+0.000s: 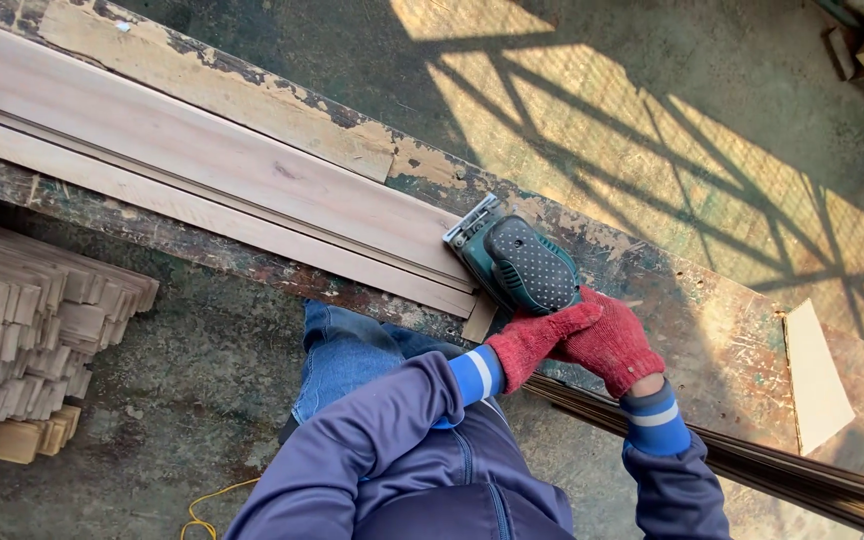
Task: Sanding wooden planks using an orbital power sander and small pieces of sandpaper.
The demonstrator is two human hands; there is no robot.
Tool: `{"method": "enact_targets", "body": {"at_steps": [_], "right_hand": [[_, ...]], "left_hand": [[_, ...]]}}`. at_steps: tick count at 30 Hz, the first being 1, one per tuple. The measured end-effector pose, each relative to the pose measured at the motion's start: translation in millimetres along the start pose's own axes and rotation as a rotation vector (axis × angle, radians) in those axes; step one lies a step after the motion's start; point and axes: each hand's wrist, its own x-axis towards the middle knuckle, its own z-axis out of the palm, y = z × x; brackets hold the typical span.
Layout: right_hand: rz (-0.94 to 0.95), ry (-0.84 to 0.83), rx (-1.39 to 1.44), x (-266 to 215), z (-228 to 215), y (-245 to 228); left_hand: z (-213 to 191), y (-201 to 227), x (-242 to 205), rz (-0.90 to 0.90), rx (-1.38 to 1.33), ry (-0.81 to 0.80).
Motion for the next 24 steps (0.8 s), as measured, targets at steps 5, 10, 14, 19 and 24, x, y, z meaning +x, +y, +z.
{"method": "enact_targets", "body": {"at_steps": [5,10,14,19,24], "right_hand": [[0.116,-0.044,-0.070,6,-4,-43],[-0.064,-0.062,-0.086,25,-3,-87],[-0.143,-0.075,-0.125,48,18,-114],[-0.204,-0.069,-0.036,57,7,-172],[-0.259,-0.054,-0.067,90,39,-201]], "left_hand": [[-10,26,-13,0.090,0.031,0.078],[-76,51,19,0.118,0.142,0.175],[-67,102,-13,0.171,0.110,0.210],[-66,174,-40,0.181,0.156,0.165],[-59,229,-67,0.206,0.115,0.188]]}}
